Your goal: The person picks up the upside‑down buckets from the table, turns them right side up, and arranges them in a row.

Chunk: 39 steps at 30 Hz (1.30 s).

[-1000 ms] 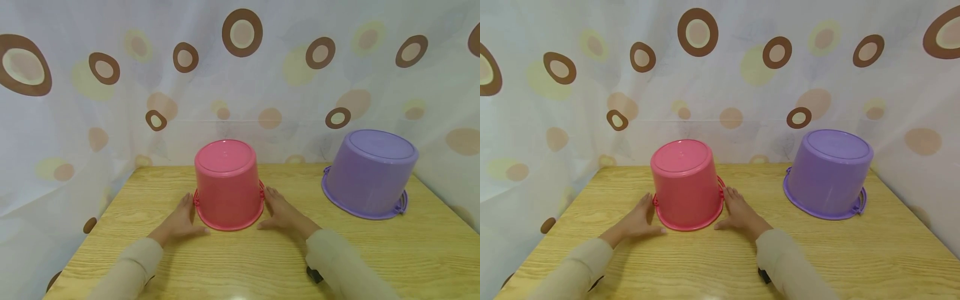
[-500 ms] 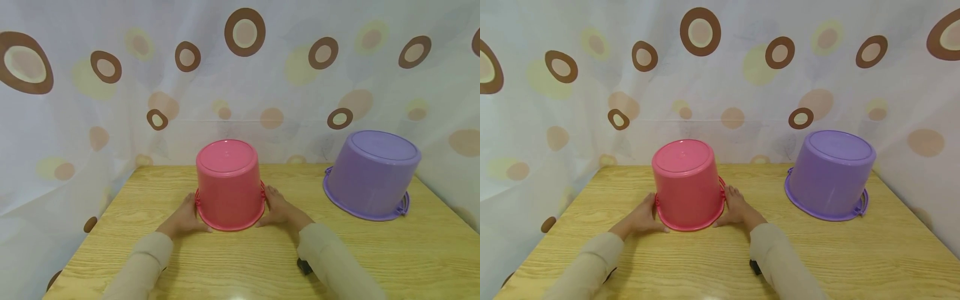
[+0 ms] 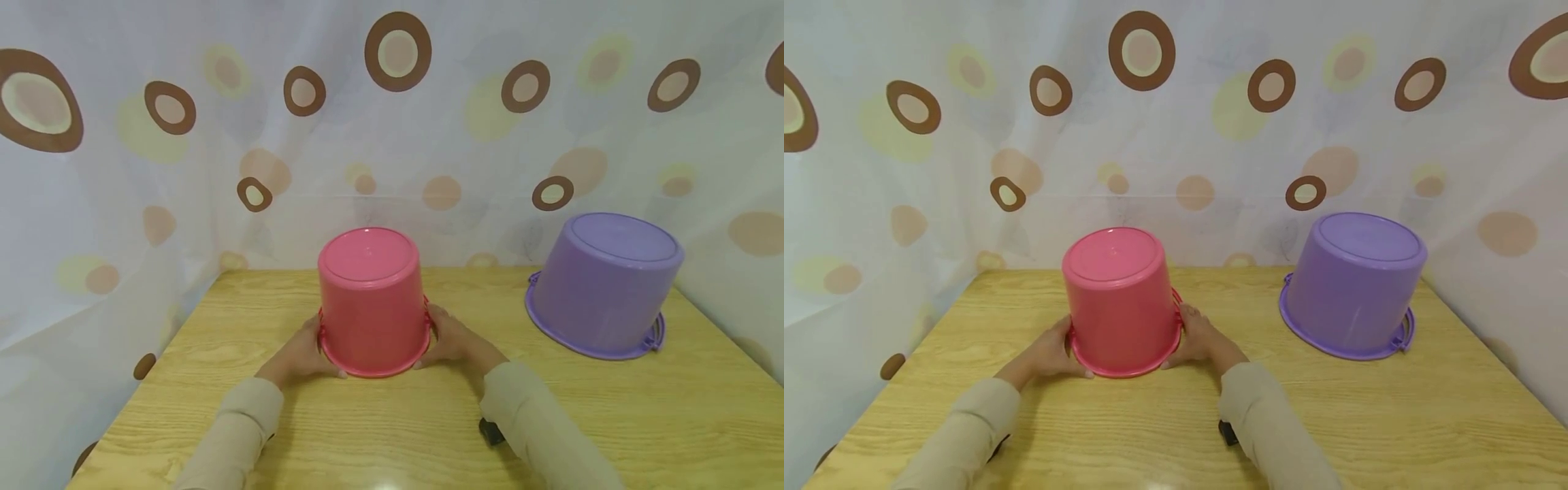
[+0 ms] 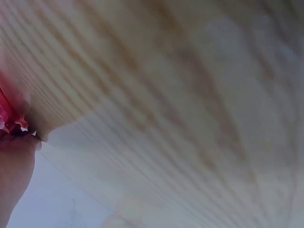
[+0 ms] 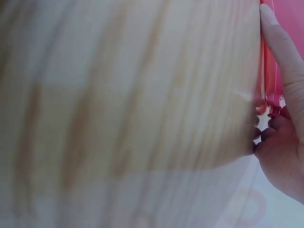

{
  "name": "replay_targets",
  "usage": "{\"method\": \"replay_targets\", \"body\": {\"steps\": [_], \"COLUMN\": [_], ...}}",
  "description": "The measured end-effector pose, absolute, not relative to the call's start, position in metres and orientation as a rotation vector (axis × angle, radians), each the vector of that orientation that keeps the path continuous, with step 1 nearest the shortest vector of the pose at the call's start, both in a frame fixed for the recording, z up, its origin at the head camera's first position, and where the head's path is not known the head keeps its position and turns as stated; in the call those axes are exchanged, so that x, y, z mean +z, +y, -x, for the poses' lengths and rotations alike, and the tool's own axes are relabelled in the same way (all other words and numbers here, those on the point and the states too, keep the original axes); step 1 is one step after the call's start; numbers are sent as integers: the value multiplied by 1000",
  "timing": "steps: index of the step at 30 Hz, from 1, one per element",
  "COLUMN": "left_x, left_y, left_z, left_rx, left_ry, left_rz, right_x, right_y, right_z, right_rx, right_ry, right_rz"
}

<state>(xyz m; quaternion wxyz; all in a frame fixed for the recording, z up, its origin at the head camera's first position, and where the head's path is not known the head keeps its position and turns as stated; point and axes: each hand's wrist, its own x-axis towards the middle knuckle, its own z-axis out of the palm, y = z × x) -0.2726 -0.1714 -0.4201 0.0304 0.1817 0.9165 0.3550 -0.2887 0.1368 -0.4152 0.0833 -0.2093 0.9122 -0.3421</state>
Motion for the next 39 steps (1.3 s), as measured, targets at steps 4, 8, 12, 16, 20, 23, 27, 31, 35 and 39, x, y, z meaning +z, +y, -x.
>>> {"method": "replay_targets", "body": {"steps": [4, 8, 12, 16, 20, 23, 27, 31, 35, 39], "left_x": [-417, -417, -417, -415, -411, -407, -403, -401, -400, -398], "left_y": [-172, -174, -176, -177, -178, -178, -179, -180, -181, -181], "left_z": [271, 270, 268, 265, 263, 262, 261, 259, 257, 256], "left_rx": [1076, 1069, 1044, 1047, 1093, 1102, 1097, 1139, 1193, 1230], "left_ry": [2826, 2821, 2828, 2826, 2806, 2802, 2819, 2799, 2760, 2739], "left_rz": [-543, -541, -511, -501, -499, -499, -492, -443, -380, -335], "right_x": [-413, -412, -410, -409, -408, -406, -401, -397, -395, -394], "right_y": [136, 136, 138, 142, 146, 147, 149, 152, 153, 152], "right_z": [289, 288, 287, 286, 285, 283, 281, 280, 279, 275], "right_rx": [-1035, -1021, -995, -1008, -1039, -1055, -1079, -1085, -1108, -1172], "right_ry": [2721, 2725, 2744, 2749, 2737, 2722, 2712, 2724, 2733, 2743], "right_rz": [610, 622, 667, 690, 707, 734, 718, 653, 631, 614]}}
